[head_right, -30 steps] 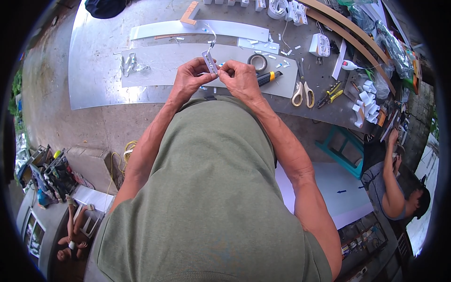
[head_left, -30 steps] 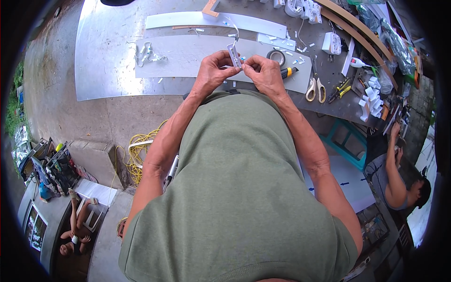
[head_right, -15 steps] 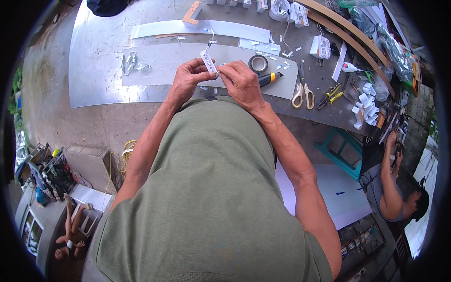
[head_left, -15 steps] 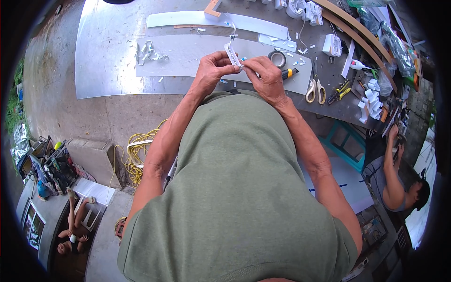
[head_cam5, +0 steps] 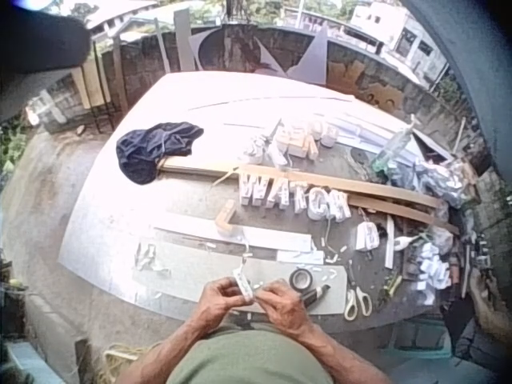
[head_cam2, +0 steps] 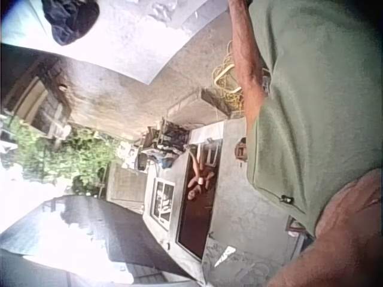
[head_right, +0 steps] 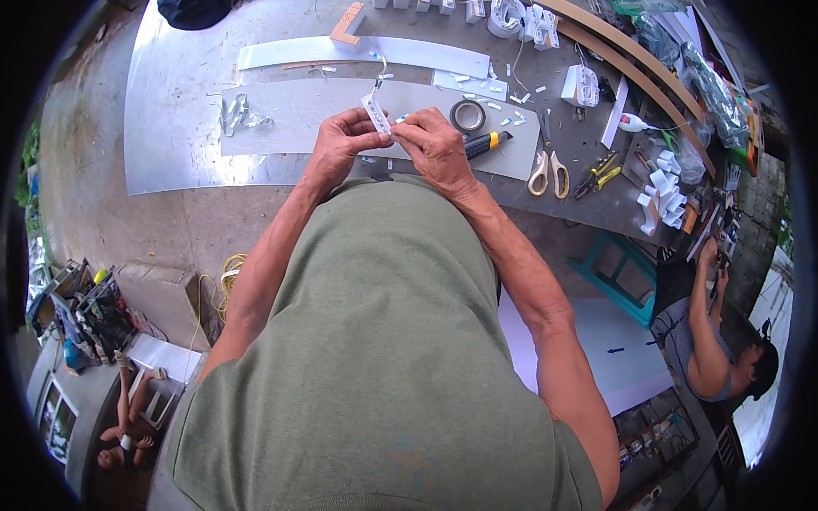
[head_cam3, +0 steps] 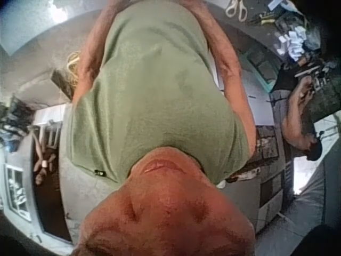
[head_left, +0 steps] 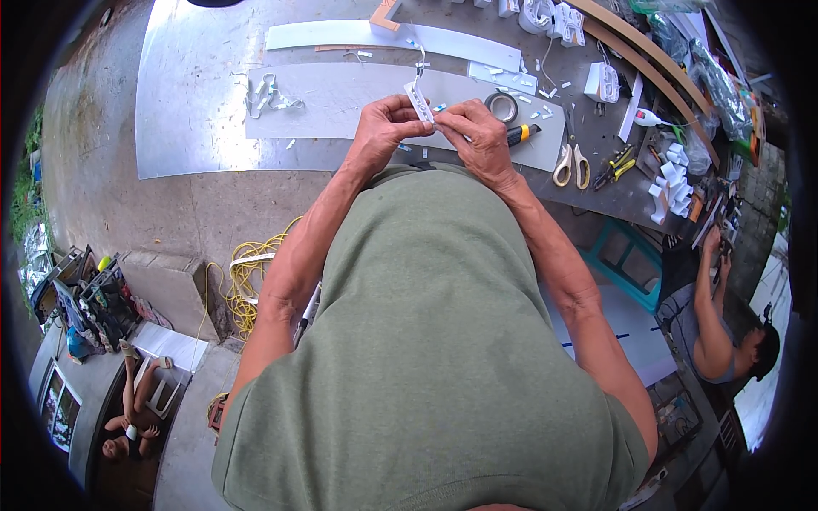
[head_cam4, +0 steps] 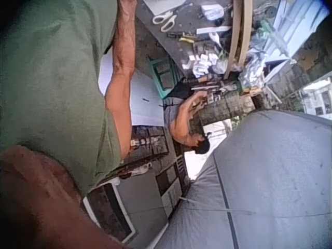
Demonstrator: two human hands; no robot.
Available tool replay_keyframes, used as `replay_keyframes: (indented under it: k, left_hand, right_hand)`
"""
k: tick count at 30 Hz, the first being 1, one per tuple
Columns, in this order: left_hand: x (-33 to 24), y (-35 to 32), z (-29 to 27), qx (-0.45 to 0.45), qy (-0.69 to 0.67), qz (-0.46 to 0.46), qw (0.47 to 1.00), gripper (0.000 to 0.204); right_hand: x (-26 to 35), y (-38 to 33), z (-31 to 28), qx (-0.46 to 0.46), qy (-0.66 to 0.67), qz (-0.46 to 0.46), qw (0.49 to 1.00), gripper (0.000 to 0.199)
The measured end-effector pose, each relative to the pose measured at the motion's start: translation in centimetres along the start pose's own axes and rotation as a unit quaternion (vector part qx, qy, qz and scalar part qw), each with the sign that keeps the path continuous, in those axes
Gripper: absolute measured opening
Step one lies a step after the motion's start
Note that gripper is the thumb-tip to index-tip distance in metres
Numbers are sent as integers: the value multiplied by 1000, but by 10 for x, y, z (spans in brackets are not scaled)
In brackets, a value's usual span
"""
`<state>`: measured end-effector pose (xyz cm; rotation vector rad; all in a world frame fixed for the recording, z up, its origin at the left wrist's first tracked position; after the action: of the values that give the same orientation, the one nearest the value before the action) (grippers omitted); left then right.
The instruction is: Assembling 3D letters for a sign by connecting LED components and applying adhesive backing.
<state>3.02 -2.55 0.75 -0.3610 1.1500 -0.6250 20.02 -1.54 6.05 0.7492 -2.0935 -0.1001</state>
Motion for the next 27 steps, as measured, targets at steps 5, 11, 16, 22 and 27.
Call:
replay_keyframes:
  k: [5,11,16,22,27]
  left_hand:
    - [0,1,0,-9,-4,8,1000,39]
    - [2,0,-2,-6,-4,1,1000,42]
    - [10,1,-9,0,-2,-8,1000,42]
    - [7,5,-3,57,-52,-24,997,37]
    - [13,11,-7,56,-49,-16,997,35]
  right_hand:
    - [-1,-1,3,14,7,-4,1000,21]
    - [1,2,6,43,-10,-33,998,25]
    - [7,4,7,63,-46,-57,995,27]
    - [-1,1,1,33,-36,-15,999,27]
    - [0,3,-6,-3,-11,9,1000,25]
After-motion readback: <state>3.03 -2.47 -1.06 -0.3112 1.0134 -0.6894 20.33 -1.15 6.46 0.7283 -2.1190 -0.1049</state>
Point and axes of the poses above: each hand's wrist, its own y-axis towards the middle knuckle, its own z-axis out of the palm, x = y × z, the point moved 5 cm from there along y, towards the middle knuckle, and after that the axes turned 7 degrees about -z, right-handed, at the moved point
